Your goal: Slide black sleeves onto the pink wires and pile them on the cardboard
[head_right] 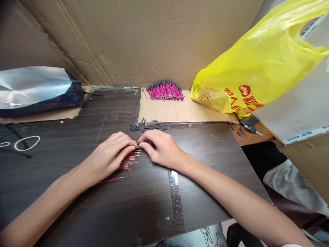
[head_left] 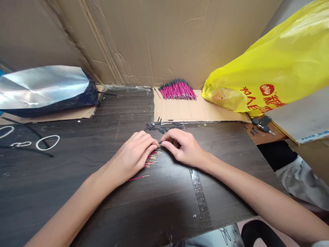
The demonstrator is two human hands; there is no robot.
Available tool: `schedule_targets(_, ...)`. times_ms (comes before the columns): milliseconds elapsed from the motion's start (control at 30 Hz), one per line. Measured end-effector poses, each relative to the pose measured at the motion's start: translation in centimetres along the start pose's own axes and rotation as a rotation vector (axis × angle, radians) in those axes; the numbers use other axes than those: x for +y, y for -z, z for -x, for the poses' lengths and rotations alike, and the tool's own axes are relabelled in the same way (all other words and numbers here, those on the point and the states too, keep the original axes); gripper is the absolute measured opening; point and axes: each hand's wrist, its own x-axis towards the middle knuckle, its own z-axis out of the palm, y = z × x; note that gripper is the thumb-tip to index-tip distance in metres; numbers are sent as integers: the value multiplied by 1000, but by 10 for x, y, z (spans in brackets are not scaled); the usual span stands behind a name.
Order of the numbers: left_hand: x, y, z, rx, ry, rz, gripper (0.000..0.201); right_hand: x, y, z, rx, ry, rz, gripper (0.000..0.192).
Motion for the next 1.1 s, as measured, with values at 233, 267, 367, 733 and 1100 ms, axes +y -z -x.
schedule_targets(233,-3,-3,2,37,31,37,16,0,-2,0,-31,7,89,7)
schedule_targets(267,-3,-3,2,41,25,29,16,0,-3,0,-45,4,102,8)
schedule_targets(367,-4,-5,3,54,4,-16,16,0,-5,-1,-69,-23,136,9)
schedule_targets(733,-1,-5,-1,190,-19,-83,12,2,-6,-3,-96,-47,97,13)
schedule_targets(1100,7,-7,-4,215,74,-25,15,3,-5,-5,-69,-46,138,15)
